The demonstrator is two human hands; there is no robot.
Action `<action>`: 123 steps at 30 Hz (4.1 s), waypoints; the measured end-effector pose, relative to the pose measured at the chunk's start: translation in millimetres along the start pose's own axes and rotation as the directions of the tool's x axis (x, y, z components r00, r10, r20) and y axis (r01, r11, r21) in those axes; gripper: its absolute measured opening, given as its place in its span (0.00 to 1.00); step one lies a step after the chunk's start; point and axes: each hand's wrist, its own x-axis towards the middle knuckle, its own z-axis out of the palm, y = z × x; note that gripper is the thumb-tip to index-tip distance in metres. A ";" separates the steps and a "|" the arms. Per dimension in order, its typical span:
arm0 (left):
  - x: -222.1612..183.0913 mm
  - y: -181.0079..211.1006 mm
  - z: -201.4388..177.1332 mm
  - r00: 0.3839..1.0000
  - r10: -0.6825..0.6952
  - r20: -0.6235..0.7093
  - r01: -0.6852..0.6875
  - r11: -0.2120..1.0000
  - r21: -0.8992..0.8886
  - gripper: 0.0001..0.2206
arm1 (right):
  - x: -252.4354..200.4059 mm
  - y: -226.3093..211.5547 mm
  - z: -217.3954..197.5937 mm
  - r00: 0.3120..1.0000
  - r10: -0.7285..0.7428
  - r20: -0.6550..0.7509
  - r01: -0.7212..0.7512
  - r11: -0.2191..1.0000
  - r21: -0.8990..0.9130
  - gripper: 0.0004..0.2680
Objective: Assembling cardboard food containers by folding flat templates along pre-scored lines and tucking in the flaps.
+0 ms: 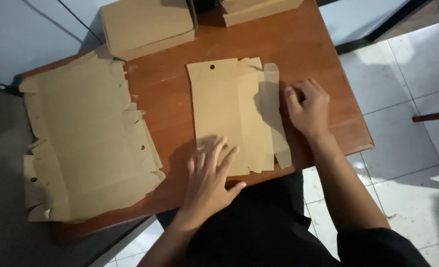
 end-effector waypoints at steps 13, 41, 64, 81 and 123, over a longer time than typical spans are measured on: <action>-26.6 -36.1 13.0 0.838 -0.055 -0.543 -0.062 0.979 -0.195 0.16 | 4.6 -10.4 0.6 0.985 0.002 0.174 0.015 0.995 -0.095 0.08; -38.6 -61.0 23.4 0.523 -0.134 -0.842 -0.075 0.976 -0.202 0.14 | 3.0 -10.5 3.4 0.996 0.003 0.087 -0.016 0.988 0.152 0.07; 41.0 -10.8 34.7 0.988 -0.123 -0.088 0.129 0.990 0.065 0.21 | 42.6 -73.0 -29.4 0.829 0.506 0.239 -0.496 0.465 0.734 0.08; 5.1 -92.3 -54.3 0.756 -0.635 -0.161 0.056 0.307 -0.950 0.33 | -25.7 -115.0 57.4 0.753 -0.355 0.554 0.514 0.843 -0.157 0.21; 116.7 -91.6 -30.5 0.957 -0.284 0.062 0.245 0.903 0.352 0.27 | 11.6 -81.5 104.1 0.833 -0.254 0.492 0.472 0.791 -0.391 0.27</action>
